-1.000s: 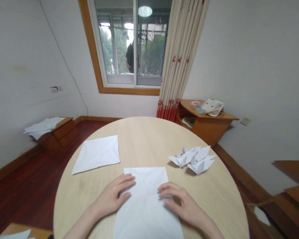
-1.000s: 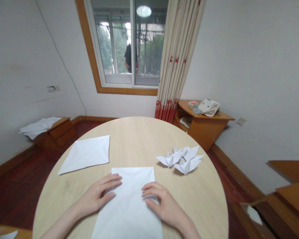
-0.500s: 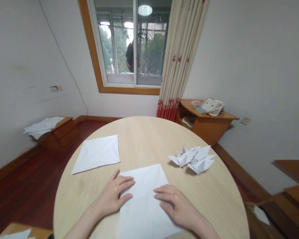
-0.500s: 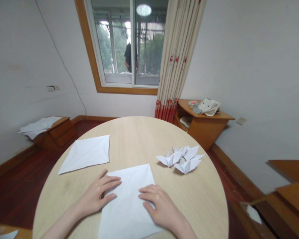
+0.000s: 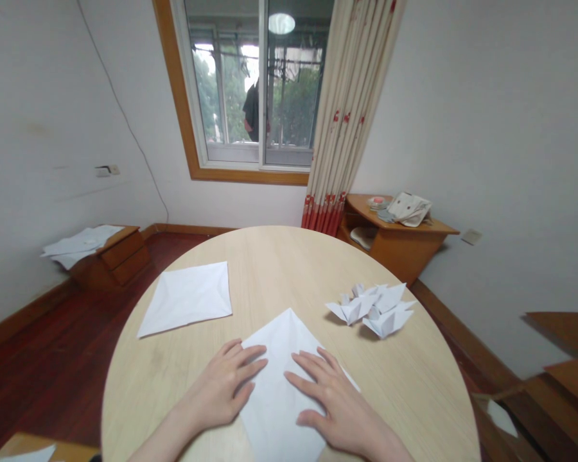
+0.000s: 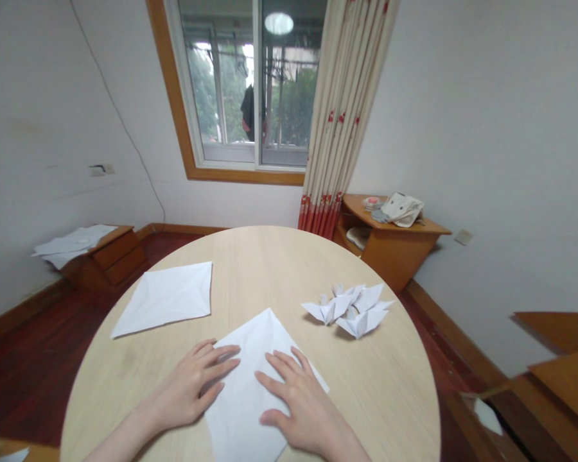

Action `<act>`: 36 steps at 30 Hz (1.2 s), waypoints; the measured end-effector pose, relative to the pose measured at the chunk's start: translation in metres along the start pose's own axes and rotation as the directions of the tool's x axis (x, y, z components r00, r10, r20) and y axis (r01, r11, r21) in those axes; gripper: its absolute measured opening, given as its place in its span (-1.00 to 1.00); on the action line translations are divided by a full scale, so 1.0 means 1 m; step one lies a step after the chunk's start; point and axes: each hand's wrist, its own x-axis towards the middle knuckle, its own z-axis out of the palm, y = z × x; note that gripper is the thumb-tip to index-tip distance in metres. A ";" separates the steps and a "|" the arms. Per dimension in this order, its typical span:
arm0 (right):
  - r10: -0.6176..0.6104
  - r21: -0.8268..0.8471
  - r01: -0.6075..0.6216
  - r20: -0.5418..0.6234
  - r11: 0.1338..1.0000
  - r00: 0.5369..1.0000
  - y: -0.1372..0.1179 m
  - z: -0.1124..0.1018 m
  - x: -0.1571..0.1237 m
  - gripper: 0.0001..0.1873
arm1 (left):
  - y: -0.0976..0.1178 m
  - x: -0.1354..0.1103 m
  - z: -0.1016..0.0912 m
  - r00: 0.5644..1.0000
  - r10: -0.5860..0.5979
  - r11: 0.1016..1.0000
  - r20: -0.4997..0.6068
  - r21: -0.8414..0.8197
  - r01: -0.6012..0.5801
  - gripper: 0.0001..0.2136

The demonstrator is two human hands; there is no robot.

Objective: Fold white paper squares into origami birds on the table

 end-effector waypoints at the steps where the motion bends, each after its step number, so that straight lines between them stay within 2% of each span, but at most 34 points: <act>1: -0.006 -0.009 0.006 0.004 1.000 1.000 0.000 0.001 0.000 -0.34 | 0.001 0.000 0.000 1.000 0.007 1.000 0.013 -0.010 -0.007 -0.55; 5: -0.020 -0.038 0.021 0.033 0.999 0.999 -0.001 0.006 0.002 -0.26 | 0.002 0.001 -0.001 0.995 0.054 0.997 0.083 -0.063 -0.049 -0.50; 9: -0.024 -0.060 0.027 0.044 0.998 0.999 0.001 0.006 0.004 -0.26 | 0.002 0.002 -0.003 0.987 0.051 0.994 0.151 -0.099 -0.036 -0.48; 18: 0.029 -0.073 -0.026 0.034 0.997 0.999 0.001 0.003 0.004 -0.21 | 0.010 0.006 -0.009 0.988 0.045 0.989 0.149 -0.144 -0.023 -0.44; 24: 0.116 -0.009 -0.115 0.053 0.993 0.992 -0.005 0.003 0.003 -0.26 | 0.013 0.004 -0.007 0.981 -0.005 0.991 0.195 -0.133 0.031 -0.22; 29: 0.132 0.045 -0.136 0.082 0.990 0.988 -0.007 0.001 0.001 -0.17 | 0.011 0.002 -0.004 0.986 0.028 0.971 0.163 -0.239 0.011 -0.09; 34: 0.166 0.054 -0.173 0.113 0.983 0.980 -0.009 0.003 0.000 -0.10 | 0.009 0.002 -0.001 0.968 0.033 0.966 0.247 -0.256 0.032 -0.07; 36: 0.171 0.054 -0.178 0.108 0.983 0.979 -0.010 0.004 0.000 -0.09 | 0.009 0.002 0.000 0.968 0.027 0.968 0.250 -0.248 0.037 -0.10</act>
